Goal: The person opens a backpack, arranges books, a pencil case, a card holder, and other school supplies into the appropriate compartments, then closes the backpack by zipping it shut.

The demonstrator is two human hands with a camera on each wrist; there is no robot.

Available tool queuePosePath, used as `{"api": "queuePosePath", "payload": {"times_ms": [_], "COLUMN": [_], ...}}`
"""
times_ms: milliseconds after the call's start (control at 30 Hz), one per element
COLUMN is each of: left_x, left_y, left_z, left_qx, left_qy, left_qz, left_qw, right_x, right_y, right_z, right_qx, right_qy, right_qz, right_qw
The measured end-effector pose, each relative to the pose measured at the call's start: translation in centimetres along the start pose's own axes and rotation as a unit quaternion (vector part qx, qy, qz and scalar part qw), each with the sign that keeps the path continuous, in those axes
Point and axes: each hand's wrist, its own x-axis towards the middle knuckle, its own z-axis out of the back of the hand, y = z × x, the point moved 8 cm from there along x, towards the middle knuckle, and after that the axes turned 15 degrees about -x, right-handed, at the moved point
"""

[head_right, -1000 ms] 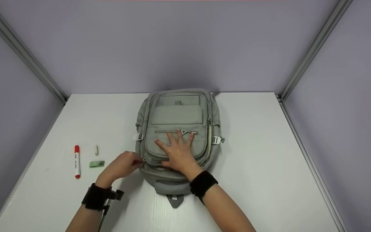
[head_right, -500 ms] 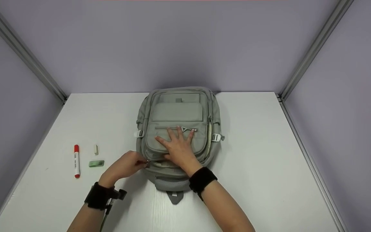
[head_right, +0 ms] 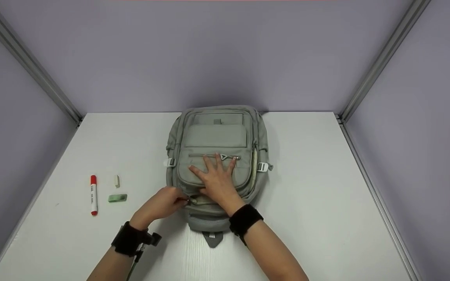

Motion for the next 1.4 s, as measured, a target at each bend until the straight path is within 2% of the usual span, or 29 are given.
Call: {"api": "queuePosePath", "payload": {"times_ms": [133, 233, 367, 467, 567, 767, 967, 1033, 1133, 1200, 1267, 1400], "left_x": [-0.1, -0.4, -0.7, -0.9, -1.1, -1.4, -1.6, -1.6, -1.5, -1.5, -1.4, -1.1], "left_y": [0.0, 0.1, 0.0, -0.4, -0.8, -1.8, -2.4, -2.3, -2.0, -1.6, -1.2, 0.2], "left_z": [0.1, 0.3, 0.9, 1.6, 2.0, 2.1, 3.0, 3.3, 3.6, 3.3, 2.8, 1.9], "left_qx": [0.000, 0.010, 0.015, -0.008, -0.040, -0.083, -0.129, -0.112, -0.021, 0.043, 0.087, 0.109], "left_qy": [-0.015, -0.025, -0.054, -0.082, -0.099, -0.088, -0.066, -0.070, -0.097, -0.119, -0.133, -0.150], "left_qz": [0.010, 0.022, 0.046, 0.055, 0.054, 0.029, 0.000, -0.014, -0.050, -0.077, -0.103, -0.134], "left_qw": [0.9998, 0.9994, 0.9974, 0.9951, 0.9928, 0.9922, 0.9894, 0.9912, 0.9938, 0.9890, 0.9818, 0.9734], "right_x": [-0.3, -0.8, -1.5, -1.9, -2.1, -2.2, -2.5, -2.6, -2.7, -2.8, -2.8, -2.8], "right_y": [0.1, 0.6, 2.0, 3.3, 4.6, 6.5, 6.6, 6.3, 5.9, 5.7, 5.7, 5.7], "right_z": [0.0, 0.5, 2.1, 3.2, 3.7, 3.8, 3.6, 3.6, 3.5, 3.4, 3.4, 3.4], "right_qx": [0.008, 0.040, 0.097, 0.117, 0.122, 0.118, 0.154, 0.172, 0.192, 0.198, 0.197, 0.182], "right_qy": [0.007, -0.002, -0.051, -0.092, -0.114, -0.121, -0.131, -0.129, -0.123, -0.118, -0.115, -0.103], "right_qz": [0.003, 0.014, 0.048, 0.069, 0.086, 0.109, 0.091, 0.073, 0.046, 0.035, 0.027, 0.022], "right_qw": [1.000, 0.999, 0.993, 0.986, 0.982, 0.979, 0.975, 0.974, 0.973, 0.972, 0.973, 0.978]}}
